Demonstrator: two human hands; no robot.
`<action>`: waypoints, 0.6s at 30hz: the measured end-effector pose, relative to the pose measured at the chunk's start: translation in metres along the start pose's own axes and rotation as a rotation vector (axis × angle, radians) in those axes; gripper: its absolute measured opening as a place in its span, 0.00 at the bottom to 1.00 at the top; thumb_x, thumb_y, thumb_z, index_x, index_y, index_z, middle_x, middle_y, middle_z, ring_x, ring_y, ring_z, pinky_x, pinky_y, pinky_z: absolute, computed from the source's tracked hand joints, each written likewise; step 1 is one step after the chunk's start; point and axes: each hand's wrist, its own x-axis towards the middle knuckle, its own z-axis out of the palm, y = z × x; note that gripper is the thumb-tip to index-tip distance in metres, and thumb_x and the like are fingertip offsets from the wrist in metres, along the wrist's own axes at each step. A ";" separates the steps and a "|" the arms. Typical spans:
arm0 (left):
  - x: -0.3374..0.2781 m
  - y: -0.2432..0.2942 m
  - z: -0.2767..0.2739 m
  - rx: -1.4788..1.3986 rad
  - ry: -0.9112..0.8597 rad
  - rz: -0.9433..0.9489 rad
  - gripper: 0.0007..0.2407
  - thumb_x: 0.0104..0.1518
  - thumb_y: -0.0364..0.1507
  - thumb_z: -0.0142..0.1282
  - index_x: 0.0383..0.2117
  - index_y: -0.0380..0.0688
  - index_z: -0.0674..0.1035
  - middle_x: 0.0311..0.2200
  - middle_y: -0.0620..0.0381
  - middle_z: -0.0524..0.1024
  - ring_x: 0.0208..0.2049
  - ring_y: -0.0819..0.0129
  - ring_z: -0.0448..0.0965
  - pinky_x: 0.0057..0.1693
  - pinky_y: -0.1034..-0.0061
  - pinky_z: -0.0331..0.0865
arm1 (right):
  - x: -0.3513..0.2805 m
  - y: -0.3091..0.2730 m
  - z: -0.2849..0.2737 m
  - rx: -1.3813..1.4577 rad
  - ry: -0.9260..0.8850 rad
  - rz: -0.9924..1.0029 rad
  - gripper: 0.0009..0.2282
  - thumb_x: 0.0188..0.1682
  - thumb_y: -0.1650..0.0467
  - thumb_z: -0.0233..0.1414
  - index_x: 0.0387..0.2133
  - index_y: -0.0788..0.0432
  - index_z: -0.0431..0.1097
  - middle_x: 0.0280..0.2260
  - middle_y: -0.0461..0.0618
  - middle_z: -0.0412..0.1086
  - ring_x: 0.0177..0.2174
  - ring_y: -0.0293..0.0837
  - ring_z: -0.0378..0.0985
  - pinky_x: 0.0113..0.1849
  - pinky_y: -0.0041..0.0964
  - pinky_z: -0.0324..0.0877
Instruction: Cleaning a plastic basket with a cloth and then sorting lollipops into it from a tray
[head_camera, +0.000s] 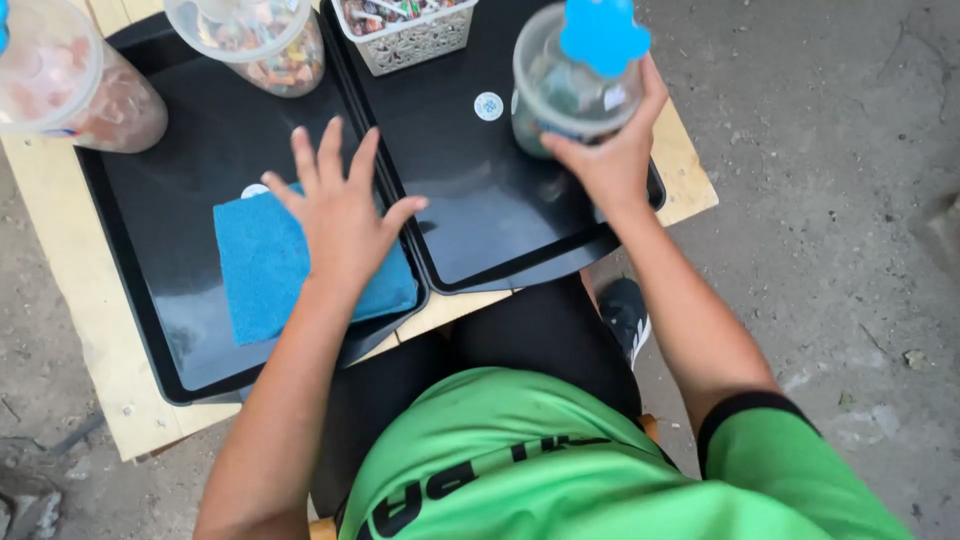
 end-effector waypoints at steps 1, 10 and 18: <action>-0.004 -0.007 0.006 0.001 0.007 0.003 0.32 0.49 0.53 0.56 0.58 0.49 0.68 0.61 0.44 0.54 0.62 0.38 0.43 0.51 0.23 0.39 | 0.018 0.012 0.008 0.001 0.004 -0.007 0.45 0.36 0.67 0.71 0.60 0.55 0.41 0.61 0.56 0.46 0.61 0.54 0.54 0.58 0.44 0.60; -0.005 -0.018 0.022 -0.044 -0.134 -0.202 0.33 0.44 0.52 0.53 0.58 0.55 0.66 0.64 0.49 0.47 0.63 0.40 0.38 0.53 0.25 0.37 | 0.156 0.143 0.089 -0.265 0.211 -0.064 0.39 0.27 0.62 0.80 0.46 0.60 0.58 0.46 0.58 0.65 0.49 0.51 0.68 0.49 0.38 0.62; -0.006 -0.020 0.027 -0.008 -0.163 -0.201 0.32 0.45 0.53 0.51 0.61 0.65 0.62 0.64 0.50 0.48 0.64 0.41 0.39 0.54 0.25 0.36 | 0.164 0.161 0.088 -0.254 0.046 -0.087 0.39 0.34 0.65 0.77 0.49 0.60 0.53 0.48 0.59 0.61 0.51 0.53 0.65 0.51 0.40 0.61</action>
